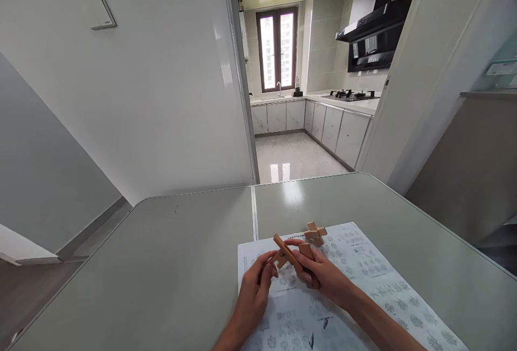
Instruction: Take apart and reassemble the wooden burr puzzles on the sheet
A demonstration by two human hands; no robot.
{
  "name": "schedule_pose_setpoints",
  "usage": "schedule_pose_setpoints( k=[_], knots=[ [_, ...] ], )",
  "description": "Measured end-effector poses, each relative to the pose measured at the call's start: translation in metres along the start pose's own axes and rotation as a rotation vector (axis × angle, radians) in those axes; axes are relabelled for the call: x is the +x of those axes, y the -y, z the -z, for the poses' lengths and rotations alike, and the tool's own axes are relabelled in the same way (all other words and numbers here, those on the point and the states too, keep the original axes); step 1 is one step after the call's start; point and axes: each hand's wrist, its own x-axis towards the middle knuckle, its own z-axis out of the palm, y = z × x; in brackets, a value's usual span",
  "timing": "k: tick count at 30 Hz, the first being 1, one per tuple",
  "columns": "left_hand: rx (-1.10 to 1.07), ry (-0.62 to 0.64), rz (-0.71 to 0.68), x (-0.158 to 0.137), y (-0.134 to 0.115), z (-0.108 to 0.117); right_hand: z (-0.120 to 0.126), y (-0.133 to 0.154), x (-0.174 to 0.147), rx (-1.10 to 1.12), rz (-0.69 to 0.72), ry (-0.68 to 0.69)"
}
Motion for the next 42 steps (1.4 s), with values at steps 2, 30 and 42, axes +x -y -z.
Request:
schedule_pose_setpoints(
  k=[2, 30, 42],
  knots=[
    [-0.025, -0.015, 0.013, 0.000, 0.000, -0.001, -0.001, 0.001, 0.000, 0.006, -0.012, 0.000],
    [-0.042, -0.016, 0.080, 0.003, -0.008, 0.003, -0.018, -0.008, -0.003, -0.217, 0.016, 0.141],
    [0.047, -0.015, 0.088, 0.000, -0.007, 0.000, -0.030, -0.027, -0.001, -0.329, 0.204, 0.193]
  ],
)
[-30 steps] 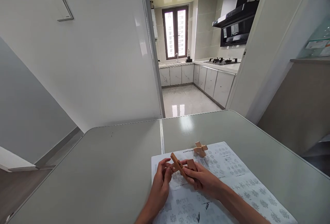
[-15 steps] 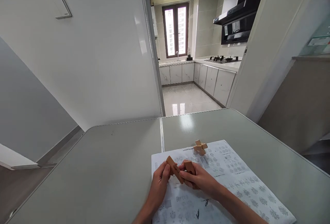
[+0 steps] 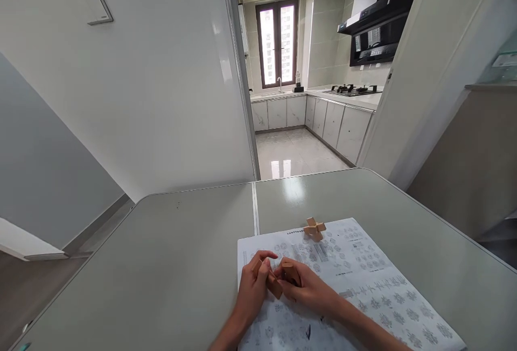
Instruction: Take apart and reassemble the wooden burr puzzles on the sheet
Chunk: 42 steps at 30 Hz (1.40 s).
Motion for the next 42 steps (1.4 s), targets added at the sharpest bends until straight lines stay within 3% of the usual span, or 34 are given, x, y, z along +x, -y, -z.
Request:
schedule_pose_setpoints(
  k=[5, 10, 14, 23, 36, 42],
  knots=[
    [-0.058, 0.073, -0.016, -0.001, 0.001, 0.000, 0.001, -0.004, 0.002, 0.034, -0.017, -0.023],
    [-0.168, 0.134, 0.075, 0.000, 0.004, -0.001, 0.007, -0.002, 0.001, 0.084, -0.079, -0.046],
    [-0.157, 0.122, 0.095, 0.000, 0.005, -0.001, 0.008, -0.003, -0.001, 0.095, -0.139, -0.040],
    [-0.093, 0.063, 0.027, -0.001, 0.009, -0.001, 0.006, 0.004, -0.001, 0.075, -0.076, -0.038],
    [-0.229, 0.082, 0.132, 0.001, 0.008, 0.001, 0.008, -0.007, -0.002, 0.126, -0.141, -0.065],
    [-0.273, 0.010, 0.194, -0.002, 0.005, -0.004, 0.006, 0.002, -0.005, 0.138, -0.140, -0.051]
  ],
)
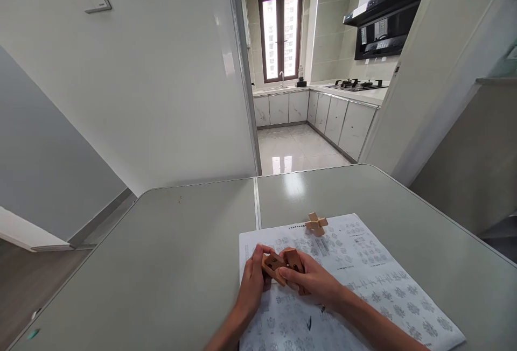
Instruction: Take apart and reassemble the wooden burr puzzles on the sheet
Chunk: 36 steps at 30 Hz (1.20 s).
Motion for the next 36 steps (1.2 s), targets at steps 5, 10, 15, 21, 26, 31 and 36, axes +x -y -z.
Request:
schedule_pose_setpoints(
  k=[5, 10, 15, 21, 26, 31, 36],
  knots=[
    [-0.004, -0.005, 0.014, -0.0010, -0.0038, -0.0021, -0.0018, 0.0053, -0.0015, -0.052, 0.015, -0.015],
    [0.014, -0.003, -0.021, -0.0008, -0.0048, -0.0022, -0.0010, 0.0001, 0.0011, 0.006, 0.029, 0.031],
    [0.045, -0.003, -0.089, -0.0001, -0.0018, -0.0019, -0.0044, 0.0044, 0.0010, -0.029, 0.112, 0.023],
    [0.018, 0.003, -0.079, 0.0023, 0.0015, -0.0005, -0.0048, 0.0056, 0.0007, -0.024, 0.142, 0.036],
    [0.015, -0.024, -0.088, 0.0019, 0.0017, -0.0030, -0.0045, 0.0042, 0.0010, -0.019, 0.122, 0.029],
    [0.038, -0.043, -0.102, 0.0021, 0.0032, -0.0028, -0.0062, 0.0081, 0.0001, -0.045, 0.129, 0.035],
    [0.051, -0.026, -0.106, 0.0012, 0.0045, -0.0008, -0.0074, 0.0100, -0.0027, -0.044, 0.148, 0.037]
  ],
)
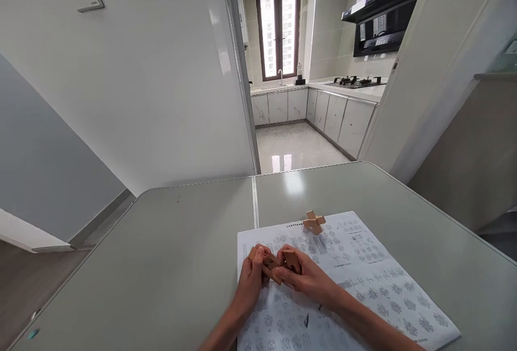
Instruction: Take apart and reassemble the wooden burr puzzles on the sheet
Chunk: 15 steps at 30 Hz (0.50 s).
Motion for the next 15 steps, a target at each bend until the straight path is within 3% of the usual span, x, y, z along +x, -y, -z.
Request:
schedule_pose_setpoints(
  k=[9, 15],
  knots=[
    [0.032, 0.007, -0.081, -0.001, -0.010, -0.005, 0.000, 0.002, 0.001, 0.109, -0.144, 0.047],
    [-0.041, 0.022, 0.004, 0.001, -0.008, -0.004, 0.000, -0.006, 0.003, 0.100, -0.075, 0.092]
  ],
)
